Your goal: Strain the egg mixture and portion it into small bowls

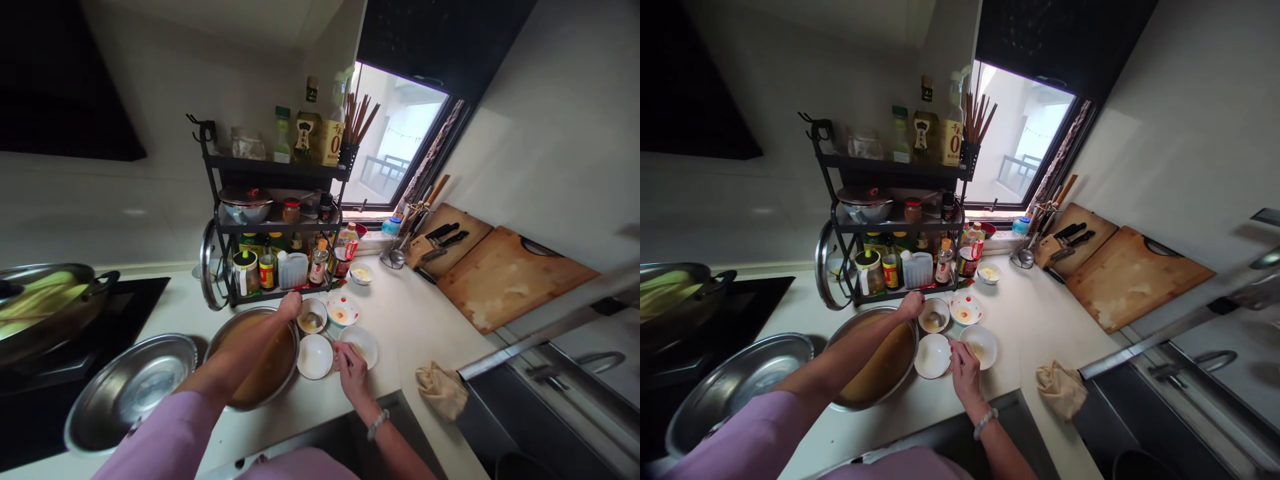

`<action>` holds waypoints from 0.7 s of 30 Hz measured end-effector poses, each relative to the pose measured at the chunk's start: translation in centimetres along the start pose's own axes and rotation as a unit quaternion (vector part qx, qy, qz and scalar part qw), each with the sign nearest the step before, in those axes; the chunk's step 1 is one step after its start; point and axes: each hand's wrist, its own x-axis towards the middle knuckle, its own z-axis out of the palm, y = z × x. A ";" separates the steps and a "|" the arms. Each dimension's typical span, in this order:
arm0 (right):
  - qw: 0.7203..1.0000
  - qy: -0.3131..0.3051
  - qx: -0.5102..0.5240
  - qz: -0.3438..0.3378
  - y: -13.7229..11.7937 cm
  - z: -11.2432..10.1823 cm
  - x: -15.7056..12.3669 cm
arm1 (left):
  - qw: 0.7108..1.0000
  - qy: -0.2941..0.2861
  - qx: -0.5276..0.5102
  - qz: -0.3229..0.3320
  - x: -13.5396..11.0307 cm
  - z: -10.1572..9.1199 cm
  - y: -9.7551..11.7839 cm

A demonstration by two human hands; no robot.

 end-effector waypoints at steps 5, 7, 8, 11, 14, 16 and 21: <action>0.999 0.012 -0.025 -0.036 0.3 -0.1 0.8 | 1.000 0.015 0.017 -0.010 -0.9 -0.1 0.4; 0.997 0.008 -0.046 -0.067 0.4 -0.2 1.2 | 1.000 0.017 0.021 -0.012 -1.3 -0.2 0.5; 0.995 0.002 -0.054 -0.082 0.4 -0.3 1.4 | 1.000 0.017 0.022 -0.013 -1.4 -0.2 0.5; 0.991 -0.026 -0.061 -0.112 0.7 -0.8 1.6 | 1.000 0.014 0.025 -0.010 -1.7 -0.4 0.8; 0.995 -0.060 -0.017 -0.073 0.9 -1.1 1.7 | 1.000 0.004 0.023 -0.004 -1.8 -0.6 1.2; 0.997 -0.040 0.061 0.026 1.0 -0.9 1.9 | 1.000 -0.003 0.020 -0.001 -1.6 -0.6 1.4; 0.947 0.114 0.186 0.235 1.4 0.5 3.3 | 1.000 -0.016 0.016 -0.013 -1.0 -0.3 1.1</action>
